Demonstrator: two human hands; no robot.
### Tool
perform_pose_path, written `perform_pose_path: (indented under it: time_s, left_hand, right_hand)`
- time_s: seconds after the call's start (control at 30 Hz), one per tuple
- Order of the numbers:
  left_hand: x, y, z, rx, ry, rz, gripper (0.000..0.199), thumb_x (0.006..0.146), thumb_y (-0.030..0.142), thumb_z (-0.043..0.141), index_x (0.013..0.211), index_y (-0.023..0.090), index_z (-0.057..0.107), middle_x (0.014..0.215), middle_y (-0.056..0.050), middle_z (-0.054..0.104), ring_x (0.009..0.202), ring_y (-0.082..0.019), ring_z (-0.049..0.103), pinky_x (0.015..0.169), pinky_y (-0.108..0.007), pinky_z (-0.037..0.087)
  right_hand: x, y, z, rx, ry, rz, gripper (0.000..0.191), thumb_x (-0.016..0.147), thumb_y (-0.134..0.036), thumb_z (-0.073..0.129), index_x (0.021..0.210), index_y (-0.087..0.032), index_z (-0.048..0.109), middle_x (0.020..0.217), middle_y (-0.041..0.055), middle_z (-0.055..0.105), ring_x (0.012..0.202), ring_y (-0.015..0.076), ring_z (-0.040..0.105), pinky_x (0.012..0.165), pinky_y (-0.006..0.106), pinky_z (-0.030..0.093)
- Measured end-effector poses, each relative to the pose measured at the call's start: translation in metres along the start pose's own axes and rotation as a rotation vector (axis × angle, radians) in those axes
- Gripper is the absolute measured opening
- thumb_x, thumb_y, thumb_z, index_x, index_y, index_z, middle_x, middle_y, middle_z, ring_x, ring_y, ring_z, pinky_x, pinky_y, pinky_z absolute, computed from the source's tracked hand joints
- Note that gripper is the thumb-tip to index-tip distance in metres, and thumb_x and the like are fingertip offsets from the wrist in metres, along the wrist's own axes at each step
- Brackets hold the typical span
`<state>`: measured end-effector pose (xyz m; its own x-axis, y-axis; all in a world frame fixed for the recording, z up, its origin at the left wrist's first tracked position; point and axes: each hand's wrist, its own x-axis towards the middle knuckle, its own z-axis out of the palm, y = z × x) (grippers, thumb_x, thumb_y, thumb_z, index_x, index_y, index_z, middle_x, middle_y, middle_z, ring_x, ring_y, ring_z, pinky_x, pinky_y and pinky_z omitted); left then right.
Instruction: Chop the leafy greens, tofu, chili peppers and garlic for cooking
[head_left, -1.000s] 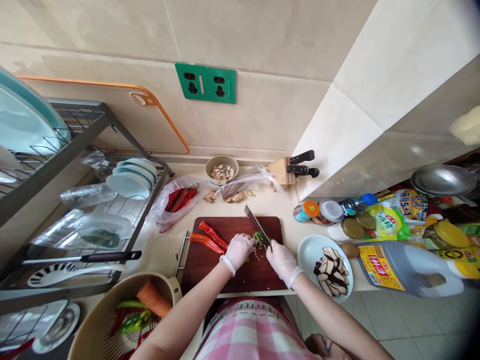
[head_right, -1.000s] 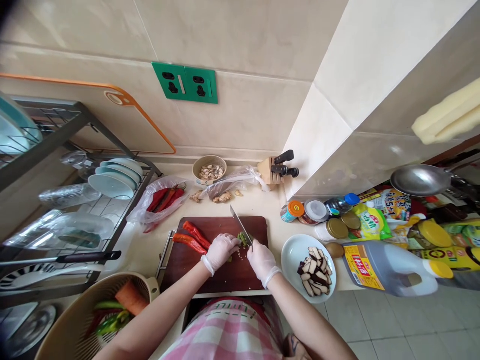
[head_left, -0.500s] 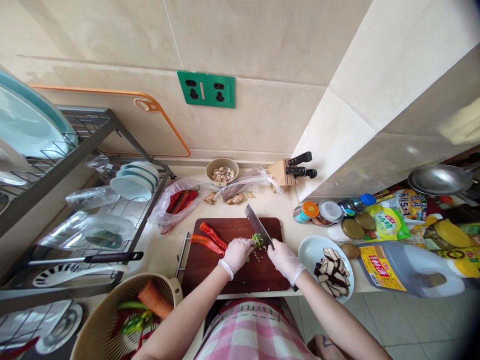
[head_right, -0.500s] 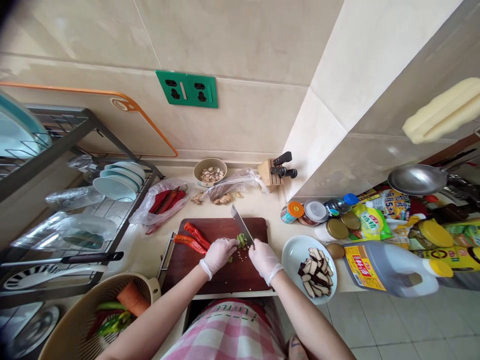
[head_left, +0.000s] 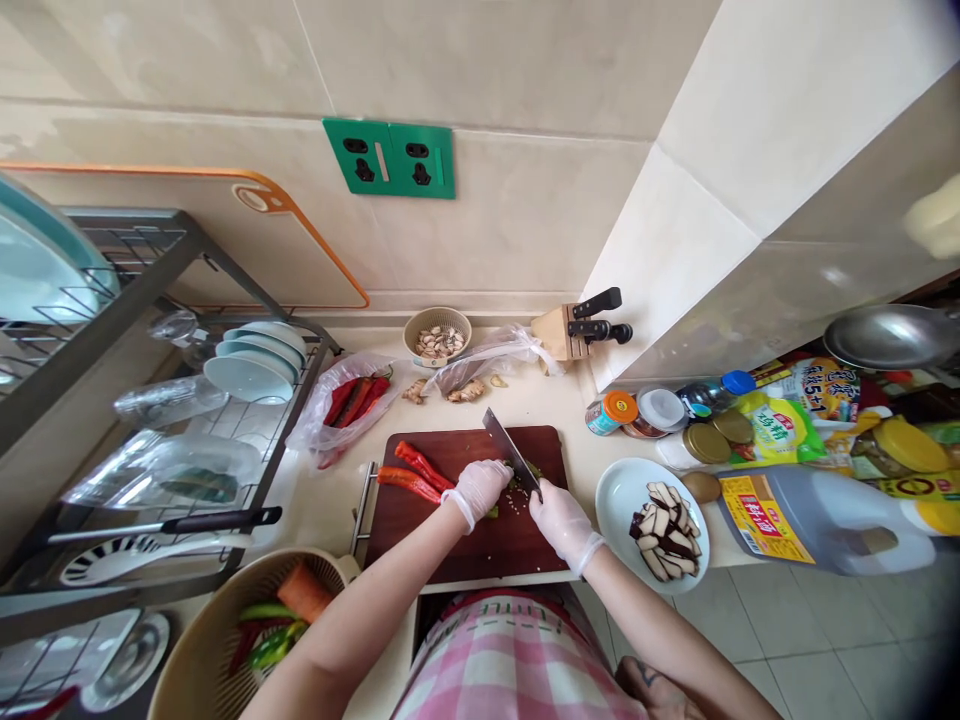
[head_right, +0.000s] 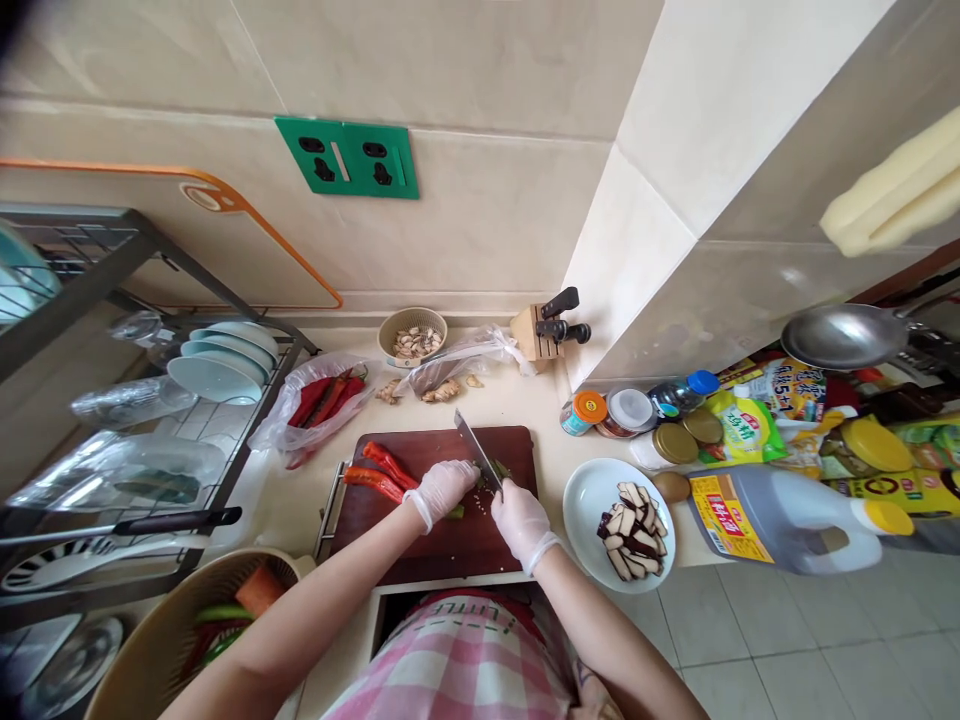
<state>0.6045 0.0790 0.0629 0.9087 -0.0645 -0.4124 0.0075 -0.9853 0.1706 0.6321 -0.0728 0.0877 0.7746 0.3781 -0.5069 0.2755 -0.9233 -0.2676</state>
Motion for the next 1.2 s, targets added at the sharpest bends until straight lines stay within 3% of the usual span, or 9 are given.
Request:
perform_pose_path:
  time_s: [0.2, 0.47, 1.03, 1.2]
  left_hand:
    - [-0.003, 0.004, 0.000, 0.036, -0.018, 0.003, 0.025, 0.088, 0.019, 0.038, 0.094, 0.014, 0.061, 0.088, -0.013, 0.062, 0.083, -0.025, 0.064, 0.069, -0.035, 0.051]
    - [0.002, 0.004, -0.006, 0.007, -0.053, 0.035, 0.030, 0.090, 0.021, 0.035, 0.111, 0.021, 0.056, 0.094, -0.011, 0.063, 0.087, -0.024, 0.063, 0.069, -0.034, 0.051]
    - [0.002, -0.011, -0.003, -0.073, -0.036, 0.026, 0.026, 0.090, 0.027, 0.038, 0.099, 0.019, 0.060, 0.092, -0.010, 0.063, 0.086, -0.023, 0.062, 0.069, -0.032, 0.050]
    - [0.003, -0.012, -0.003, -0.085, -0.031, 0.014, 0.023, 0.089, 0.026, 0.039, 0.097, 0.020, 0.060, 0.095, -0.010, 0.062, 0.088, -0.023, 0.062, 0.070, -0.031, 0.050]
  right_hand:
    - [-0.003, 0.008, -0.016, 0.019, -0.020, -0.052, 0.023, 0.090, -0.027, 0.038, 0.087, -0.019, 0.060, 0.080, 0.0064, 0.070, 0.069, 0.0145, 0.064, 0.057, 0.024, 0.033]
    - [-0.003, 0.000, -0.006, 0.009, -0.020, -0.026, 0.023, 0.088, -0.024, 0.037, 0.093, -0.018, 0.059, 0.085, 0.0101, 0.071, 0.076, 0.0182, 0.066, 0.060, 0.025, 0.035]
    - [-0.006, -0.001, -0.017, 0.079, -0.091, 0.017, 0.024, 0.090, -0.027, 0.039, 0.088, -0.017, 0.060, 0.079, 0.0071, 0.069, 0.069, 0.0141, 0.064, 0.058, 0.022, 0.035]
    - [-0.011, -0.008, -0.006, 0.106, -0.098, 0.054, 0.026, 0.091, -0.026, 0.036, 0.094, -0.016, 0.060, 0.076, 0.0060, 0.068, 0.063, 0.0122, 0.062, 0.056, 0.021, 0.036]
